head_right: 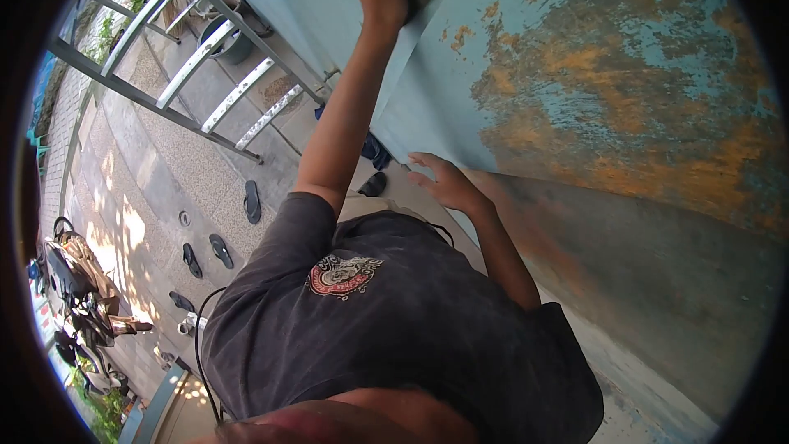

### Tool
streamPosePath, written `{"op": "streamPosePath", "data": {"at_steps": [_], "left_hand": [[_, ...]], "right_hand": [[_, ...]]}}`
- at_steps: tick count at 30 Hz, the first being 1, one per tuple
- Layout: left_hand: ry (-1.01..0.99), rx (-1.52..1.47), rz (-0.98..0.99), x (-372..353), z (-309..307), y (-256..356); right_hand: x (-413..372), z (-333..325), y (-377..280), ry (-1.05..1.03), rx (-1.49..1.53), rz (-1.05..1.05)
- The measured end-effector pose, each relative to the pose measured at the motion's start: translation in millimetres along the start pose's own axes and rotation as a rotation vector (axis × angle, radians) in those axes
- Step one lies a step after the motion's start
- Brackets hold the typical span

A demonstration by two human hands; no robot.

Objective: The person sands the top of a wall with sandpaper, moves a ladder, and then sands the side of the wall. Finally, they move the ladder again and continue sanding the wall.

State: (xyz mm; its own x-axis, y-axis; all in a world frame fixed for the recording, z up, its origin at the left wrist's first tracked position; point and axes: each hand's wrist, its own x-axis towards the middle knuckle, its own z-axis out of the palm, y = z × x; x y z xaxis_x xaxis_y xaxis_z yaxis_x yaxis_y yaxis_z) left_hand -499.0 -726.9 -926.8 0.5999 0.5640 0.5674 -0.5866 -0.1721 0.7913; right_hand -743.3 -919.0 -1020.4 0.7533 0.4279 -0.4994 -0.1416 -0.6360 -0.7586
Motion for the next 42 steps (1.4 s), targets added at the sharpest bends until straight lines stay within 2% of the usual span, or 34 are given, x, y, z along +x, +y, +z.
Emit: {"op": "streamPosePath", "data": {"at_steps": [2, 6, 9, 11, 12, 14, 15, 16, 17, 19, 20, 21, 23, 26, 28, 29, 31, 32, 34, 35, 36, 37, 39, 41, 42], "left_hand": [[-0.059, 0.033, 0.057, 10, 16, 30], [-0.043, 0.07, 0.12, -30, -13, -51], [-0.019, 0.059, -0.229, -123, -52, -189], [-0.03, 0.113, -0.59, -201, -77, -275], [-0.029, 0.115, -0.596, -218, -79, -287], [0.08, 0.032, -0.694, -231, -71, -298], [0.141, -0.009, -0.73, -212, -63, -275], [0.077, 0.039, -0.532, -169, -52, -227], [0.062, 0.017, -0.432, -139, -44, -184], [0.017, 0.039, -0.333, -101, -36, -126], [0.01, 0.035, -0.301, -96, -35, -116], [0.024, 0.044, -0.31, -100, -39, -129], [-0.005, 0.057, -0.172, -120, -51, -179], [0.052, 0.057, -0.504, -197, -86, -296], [0.095, 0.066, -0.689, -282, -100, -390], [0.098, 0.063, -0.693, -286, -97, -395], [0.206, 0.009, -0.905, -300, -93, -383], [0.208, 0.017, -0.917, -301, -90, -376], [0.258, -0.142, -1.043, -248, -73, -328], [0.25, -0.026, -1.038, -223, -60, -294], [0.24, -0.147, -1.033, -197, -60, -244], [0.244, -0.127, -1.039, -196, -56, -237], [0.257, -0.101, -1.039, -195, -59, -248], [0.355, -0.064, -1.134, -214, -63, -295], [0.448, -0.189, -1.196, -239, -70, -350]], "right_hand": [[2, -4, -6, 0.035, -0.012, -0.038], [-1, -7, 2, 0.053, -0.012, -0.073], [-5, 0, 23, 0.075, 0.083, 0.029], [-2, 8, 42, 0.052, 0.081, 0.05], [-1, 11, 49, 0.029, 0.079, 0.067], [2, 16, 52, 0.014, 0.079, 0.061], [5, 17, 52, 0.0, 0.082, 0.05], [14, 15, 51, -0.021, 0.07, 0.039], [15, 17, 49, -0.021, 0.072, 0.047], [16, 22, 46, -0.039, 0.073, 0.07], [18, 23, 44, -0.06, 0.075, 0.09], [22, 23, 45, -0.081, 0.073, 0.107], [26, 27, 51, -0.078, 0.086, 0.123], [19, 38, 73, -0.06, 0.119, 0.161], [25, 39, 84, -0.059, 0.123, 0.163], [25, 41, 86, -0.067, 0.122, 0.181], [24, 41, 87, -0.084, 0.121, 0.214], [25, 42, 85, -0.082, 0.123, 0.225], [32, 43, 84, -0.083, 0.13, 0.238], [35, 43, 84, -0.1, 0.123, 0.215], [33, 43, 83, -0.117, 0.115, 0.194], [35, 41, 81, -0.124, 0.113, 0.194], [44, 40, 75, -0.096, 0.104, 0.213], [46, 40, 79, -0.09, 0.116, 0.216], [48, 41, 82, -0.074, 0.132, 0.218]]}}
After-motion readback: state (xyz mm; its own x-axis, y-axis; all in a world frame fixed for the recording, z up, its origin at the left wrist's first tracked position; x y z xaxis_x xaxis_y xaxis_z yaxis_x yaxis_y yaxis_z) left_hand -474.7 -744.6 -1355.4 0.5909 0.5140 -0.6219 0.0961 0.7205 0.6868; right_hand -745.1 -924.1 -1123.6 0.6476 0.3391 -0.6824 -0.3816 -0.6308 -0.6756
